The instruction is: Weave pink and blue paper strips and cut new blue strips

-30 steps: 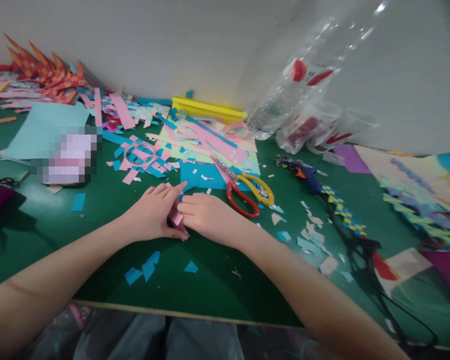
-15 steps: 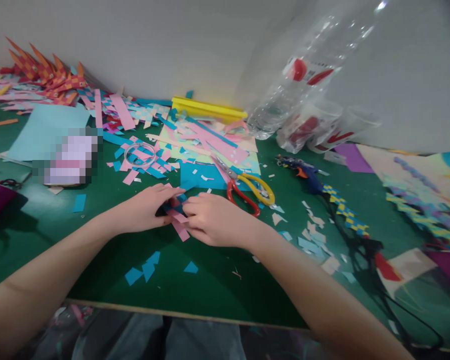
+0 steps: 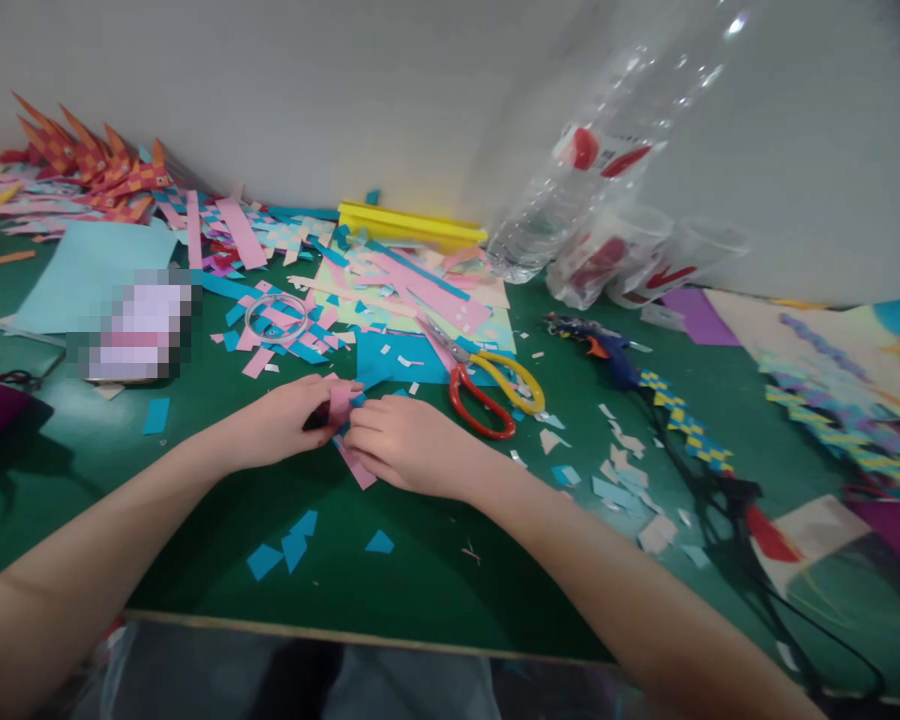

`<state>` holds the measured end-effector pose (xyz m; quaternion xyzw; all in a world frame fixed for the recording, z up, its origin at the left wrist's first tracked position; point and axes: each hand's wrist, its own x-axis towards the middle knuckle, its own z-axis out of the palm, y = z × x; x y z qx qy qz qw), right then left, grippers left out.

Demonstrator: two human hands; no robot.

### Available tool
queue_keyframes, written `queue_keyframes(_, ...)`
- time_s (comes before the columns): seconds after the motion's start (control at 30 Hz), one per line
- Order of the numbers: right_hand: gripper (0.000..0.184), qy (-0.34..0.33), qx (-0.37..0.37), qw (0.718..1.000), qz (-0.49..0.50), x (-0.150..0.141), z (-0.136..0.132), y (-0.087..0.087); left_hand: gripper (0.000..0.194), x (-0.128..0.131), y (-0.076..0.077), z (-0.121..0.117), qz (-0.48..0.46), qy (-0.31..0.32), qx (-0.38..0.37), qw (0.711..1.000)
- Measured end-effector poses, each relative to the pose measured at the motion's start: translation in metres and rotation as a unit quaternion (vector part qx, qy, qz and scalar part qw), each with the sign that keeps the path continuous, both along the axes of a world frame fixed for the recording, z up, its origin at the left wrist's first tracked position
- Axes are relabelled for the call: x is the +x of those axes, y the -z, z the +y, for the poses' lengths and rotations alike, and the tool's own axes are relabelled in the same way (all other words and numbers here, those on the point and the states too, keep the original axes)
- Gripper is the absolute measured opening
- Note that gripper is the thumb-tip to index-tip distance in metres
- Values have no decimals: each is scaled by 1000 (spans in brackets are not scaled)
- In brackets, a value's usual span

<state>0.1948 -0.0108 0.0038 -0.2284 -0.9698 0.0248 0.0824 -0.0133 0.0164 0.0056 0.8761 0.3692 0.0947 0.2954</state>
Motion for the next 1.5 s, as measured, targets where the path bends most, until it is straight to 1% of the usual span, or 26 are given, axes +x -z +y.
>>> queue_keyframes(0.07, 28, 5, 11, 1000, 13, -1, 0, 4, 14, -1, 1, 1, 6, 1, -5, 1000)
queue_keyframes(0.13, 26, 5, 12, 999, 39, -2, 0, 8, 17, -1, 2, 1, 3, 5, -10, 1000)
queue_keyframes(0.23, 23, 3, 13, 996, 89, -3, 0, 14, 32, -2, 1, 1, 1, 6, -16, 1000)
queue_keyframes(0.33, 23, 3, 25, 994, 110, -2, 1, 16, 49, -2, 0, 2, 8, 0, -15, 1000)
queue_keyframes(0.43, 23, 10, 20, 994, 102, -1, 2, 17, 54, -3, -1, 2, 8, 0, -14, 1000)
queue_keyframes(0.63, 24, 20, -2, 995, 96, -1, 1, 16, 49, -2, -4, 0, 8, -1, -12, 1000)
queue_keyframes(0.67, 23, 26, -10, 995, 100, -1, 0, 16, 46, -2, -4, 0, 8, 1, -12, 1000)
queue_keyframes(0.73, 19, 42, -33, 992, 114, -4, -1, 17, 34, -2, -4, 0, 9, 3, -11, 1000)
queue_keyframes(0.8, 14, 67, -63, 987, 135, -7, -2, 17, 21, -2, -2, 1, 10, -1, -12, 1000)
queue_keyframes(0.87, 11, 97, -96, 979, 154, -10, -3, 18, 13, -2, -1, 1, 10, -7, -15, 1000)
queue_keyframes(0.97, 10, 124, -141, 967, 173, -12, -2, 19, 11, -2, 2, 2, 4, -6, -15, 1000)
queue_keyframes(1.1, 10, 116, -167, 962, 181, -13, -1, 20, 7, -2, 3, 2, 4, 3, -7, 1000)
queue_keyframes(1.23, 13, 102, -163, 966, 171, -13, -1, 20, 7, -1, 4, 2, 8, 8, -13, 1000)
queue_keyframes(1.37, 12, 110, -155, 968, 164, -11, -1, 19, 10, -1, 2, 1, 18, 4, -18, 1000)
queue_keyframes(1.5, 10, 107, -137, 971, 164, -8, 0, 20, 34, -2, 1, 0, 1, 0, -26, 1000)
